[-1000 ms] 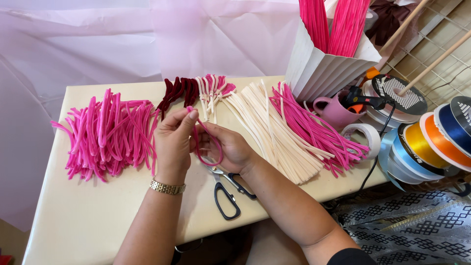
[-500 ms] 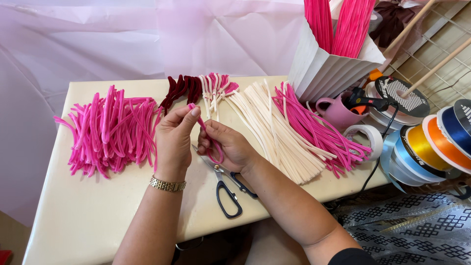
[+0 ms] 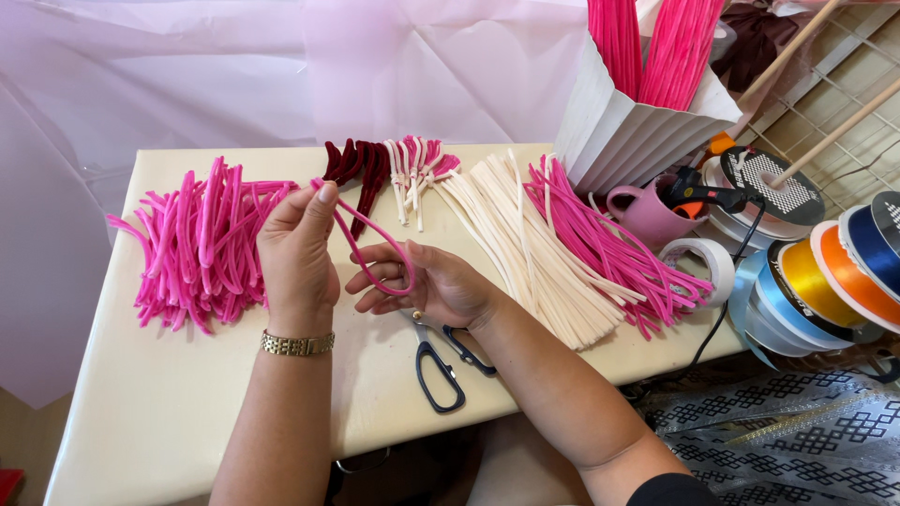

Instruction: The person picks up pink pipe cleaners, cuts a segment using scissors, and twists the pipe cleaners together by hand to create loops.

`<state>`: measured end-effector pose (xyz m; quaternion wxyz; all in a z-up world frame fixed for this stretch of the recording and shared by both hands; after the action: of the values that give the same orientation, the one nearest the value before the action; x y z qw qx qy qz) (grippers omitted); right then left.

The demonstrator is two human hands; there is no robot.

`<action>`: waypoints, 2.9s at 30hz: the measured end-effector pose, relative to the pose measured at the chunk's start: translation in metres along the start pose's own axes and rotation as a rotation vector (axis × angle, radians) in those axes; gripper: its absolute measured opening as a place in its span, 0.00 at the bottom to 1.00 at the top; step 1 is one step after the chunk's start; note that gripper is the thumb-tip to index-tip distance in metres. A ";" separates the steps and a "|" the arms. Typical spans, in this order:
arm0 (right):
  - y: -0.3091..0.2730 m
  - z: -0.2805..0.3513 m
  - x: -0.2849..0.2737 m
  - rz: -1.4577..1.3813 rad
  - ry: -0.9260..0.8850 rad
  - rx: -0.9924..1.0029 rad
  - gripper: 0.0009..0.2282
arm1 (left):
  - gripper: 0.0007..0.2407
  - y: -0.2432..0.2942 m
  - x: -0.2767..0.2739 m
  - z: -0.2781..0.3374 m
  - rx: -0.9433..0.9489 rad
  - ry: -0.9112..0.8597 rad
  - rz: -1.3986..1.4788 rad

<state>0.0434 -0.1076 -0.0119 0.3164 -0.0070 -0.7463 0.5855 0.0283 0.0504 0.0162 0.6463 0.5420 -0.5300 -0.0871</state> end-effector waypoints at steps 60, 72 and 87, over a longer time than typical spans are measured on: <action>0.030 -0.001 -0.050 -0.199 0.200 0.018 0.10 | 0.04 0.000 -0.011 -0.010 -0.073 0.017 0.161; -0.002 0.007 -0.035 -0.058 0.159 0.009 0.14 | 0.04 -0.003 -0.011 -0.013 -0.065 0.065 0.154; -0.002 0.004 -0.028 0.135 0.246 0.056 0.11 | 0.06 -0.005 -0.013 -0.016 -0.047 0.058 0.137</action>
<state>0.0649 -0.1228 -0.0236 0.3655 -0.1199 -0.6830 0.6209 0.0376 0.0668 0.0070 0.6784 0.4915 -0.5446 -0.0394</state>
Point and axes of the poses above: each hand's wrist, its own z-axis away from the middle knuckle, its own x-axis out of the palm, y = z × x, the point moved 4 cm from there along -z, towards the middle knuckle
